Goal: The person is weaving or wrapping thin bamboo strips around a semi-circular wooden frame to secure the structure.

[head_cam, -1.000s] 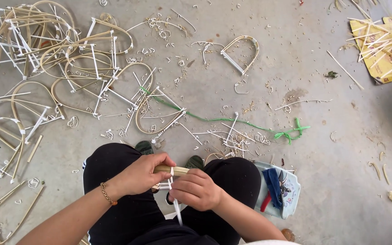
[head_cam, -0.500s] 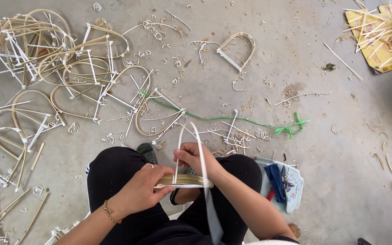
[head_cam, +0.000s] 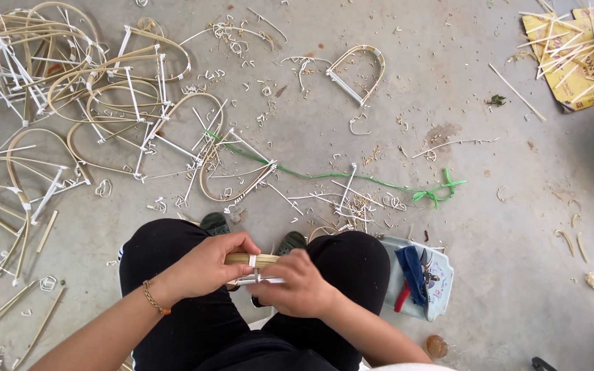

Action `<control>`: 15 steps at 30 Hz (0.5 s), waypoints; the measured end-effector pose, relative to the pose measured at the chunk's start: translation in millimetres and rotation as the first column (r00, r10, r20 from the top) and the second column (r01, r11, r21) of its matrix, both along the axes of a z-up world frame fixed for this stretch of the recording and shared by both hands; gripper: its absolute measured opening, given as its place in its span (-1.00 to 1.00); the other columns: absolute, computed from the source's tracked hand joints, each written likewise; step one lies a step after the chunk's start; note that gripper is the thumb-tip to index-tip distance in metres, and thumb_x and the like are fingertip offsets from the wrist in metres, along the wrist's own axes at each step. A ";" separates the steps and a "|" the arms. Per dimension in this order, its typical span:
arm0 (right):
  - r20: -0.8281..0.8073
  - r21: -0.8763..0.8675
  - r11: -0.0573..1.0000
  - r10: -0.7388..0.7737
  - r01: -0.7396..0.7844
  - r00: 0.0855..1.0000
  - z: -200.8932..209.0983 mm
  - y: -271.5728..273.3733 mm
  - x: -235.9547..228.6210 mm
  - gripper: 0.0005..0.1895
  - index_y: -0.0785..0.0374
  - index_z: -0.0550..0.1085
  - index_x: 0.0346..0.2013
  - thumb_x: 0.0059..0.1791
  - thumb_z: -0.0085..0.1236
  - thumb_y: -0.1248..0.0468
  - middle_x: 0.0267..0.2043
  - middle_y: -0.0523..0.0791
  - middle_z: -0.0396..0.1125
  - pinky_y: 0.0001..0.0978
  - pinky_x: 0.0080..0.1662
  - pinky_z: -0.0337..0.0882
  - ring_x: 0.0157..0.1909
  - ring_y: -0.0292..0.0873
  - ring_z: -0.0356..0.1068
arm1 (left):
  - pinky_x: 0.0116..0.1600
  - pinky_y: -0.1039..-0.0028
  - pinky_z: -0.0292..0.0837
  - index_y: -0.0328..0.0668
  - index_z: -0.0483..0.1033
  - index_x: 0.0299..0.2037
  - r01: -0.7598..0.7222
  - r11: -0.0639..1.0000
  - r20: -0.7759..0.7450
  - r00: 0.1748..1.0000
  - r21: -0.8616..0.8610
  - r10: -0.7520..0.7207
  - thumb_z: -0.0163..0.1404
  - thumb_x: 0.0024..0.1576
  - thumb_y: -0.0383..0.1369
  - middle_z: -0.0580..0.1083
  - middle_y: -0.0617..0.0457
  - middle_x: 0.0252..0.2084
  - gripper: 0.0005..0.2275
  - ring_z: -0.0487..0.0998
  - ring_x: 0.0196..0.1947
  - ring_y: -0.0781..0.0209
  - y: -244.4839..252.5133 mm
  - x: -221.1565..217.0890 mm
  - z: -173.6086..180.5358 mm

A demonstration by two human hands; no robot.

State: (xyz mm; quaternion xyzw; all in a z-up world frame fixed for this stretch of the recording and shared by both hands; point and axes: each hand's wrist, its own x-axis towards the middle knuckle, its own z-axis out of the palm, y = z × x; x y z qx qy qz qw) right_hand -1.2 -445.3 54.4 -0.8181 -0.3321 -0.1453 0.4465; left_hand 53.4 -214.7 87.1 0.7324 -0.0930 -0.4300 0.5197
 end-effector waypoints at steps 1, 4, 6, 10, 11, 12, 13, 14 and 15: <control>0.219 -0.086 0.996 0.018 0.001 0.975 1.6 3.9 -1.8 -0.84 0.03 0.55 -0.16 -0.03 0.24 0.28 -0.18 -0.18 0.37 -0.25 -0.06 0.34 -0.14 -0.12 0.39 | -0.38 0.50 0.45 -0.23 0.49 -0.10 -0.021 0.999 -0.066 0.998 -0.034 0.019 0.11 0.11 -0.45 0.55 0.09 -0.40 -0.83 0.50 -0.50 0.39 -0.4 0.1 -1.3; 0.412 -0.133 0.989 0.117 -0.068 0.904 5.5 4.6 -1.3 -0.82 0.04 0.56 -0.10 0.00 0.26 0.27 -0.12 -0.21 0.41 -0.29 -0.03 0.39 -0.08 -0.19 0.43 | -0.39 0.50 0.42 -0.26 0.47 -0.13 -0.030 0.998 -0.112 0.993 -0.052 0.024 0.11 0.10 -0.48 0.54 0.08 -0.40 -0.83 0.47 -0.50 0.41 -1.3 0.1 -2.8; 0.393 -0.098 0.983 0.183 -0.157 0.901 2.5 3.7 -1.5 -0.82 0.16 0.56 -0.11 -0.01 0.27 0.27 -0.14 -0.19 0.45 -0.30 -0.05 0.42 -0.11 -0.19 0.48 | -0.38 0.49 0.43 -0.25 0.47 -0.14 -0.018 0.999 -0.101 0.995 -0.042 0.013 0.12 0.09 -0.48 0.54 0.07 -0.41 -0.83 0.48 -0.49 0.39 -0.7 -4.9 -1.8; -0.418 0.207 0.973 -0.006 0.101 0.909 -4.6 10.2 24.9 -0.84 0.17 0.48 -0.30 0.06 0.24 0.18 -0.40 -0.20 0.44 -0.41 -0.24 0.42 -0.35 -0.26 0.45 | -0.23 0.34 0.45 -0.20 0.47 -0.12 0.095 0.995 0.336 0.937 0.013 -0.094 0.18 0.06 -0.36 0.56 0.04 -0.36 -0.76 0.55 -0.38 0.16 2.1 -17.5 4.5; -0.795 0.120 0.961 -0.058 0.251 0.603 -3.9 11.8 37.7 -0.76 0.22 0.46 -0.35 0.05 0.17 0.11 -0.49 -0.19 0.44 -0.46 -0.32 0.44 -0.42 -0.32 0.46 | -0.18 0.27 0.43 -0.19 0.47 -0.11 0.107 0.994 0.484 0.868 0.038 -0.112 0.20 0.03 -0.31 0.56 0.02 -0.34 -0.72 0.54 -0.34 0.06 2.7 -22.2 5.3; -0.794 0.123 0.958 -0.061 0.258 0.605 -24.2 12.2 44.0 -0.76 0.22 0.46 -0.35 0.05 0.17 0.11 -0.49 -0.19 0.44 -0.46 -0.32 0.44 -0.42 -0.32 0.46 | -0.18 0.27 0.43 -0.19 0.47 -0.11 0.115 0.993 0.487 0.865 0.041 -0.120 0.20 0.03 -0.31 0.56 0.02 -0.34 -0.72 0.54 -0.34 0.06 3.6 -21.8 5.2; -0.893 0.136 0.975 0.044 0.177 0.447 -44.4 12.2 50.6 -0.73 0.24 0.48 -0.35 0.07 0.16 0.10 -0.47 -0.15 0.42 -0.46 -0.32 0.41 -0.41 -0.31 0.42 | -0.13 0.25 0.40 -0.16 0.48 -0.08 0.110 0.992 0.518 0.846 0.069 -0.129 0.20 0.03 -0.29 0.55 0.03 -0.31 -0.71 0.52 -0.31 0.04 4.2 -22.0 4.7; -0.955 0.166 0.981 0.135 0.098 0.263 -64.9 12.7 57.3 -0.71 0.27 0.50 -0.34 0.09 0.15 0.09 -0.46 -0.12 0.40 -0.47 -0.33 0.38 -0.40 -0.30 0.38 | -0.08 0.23 0.38 -0.13 0.50 -0.05 0.103 0.990 0.548 0.825 0.095 -0.139 0.19 0.03 -0.27 0.54 0.03 -0.29 -0.69 0.49 -0.28 0.02 5.3 -22.1 3.9; -0.956 0.163 0.982 0.132 0.100 0.261 -73.3 11.2 53.8 -0.71 0.27 0.50 -0.34 0.09 0.15 0.09 -0.46 -0.12 0.40 -0.47 -0.33 0.38 -0.40 -0.30 0.38 | -0.08 0.23 0.38 -0.13 0.50 -0.05 0.105 0.990 0.546 0.826 0.093 -0.138 0.19 0.03 -0.27 0.54 0.03 -0.29 -0.69 0.49 -0.28 0.02 5.1 -22.3 3.4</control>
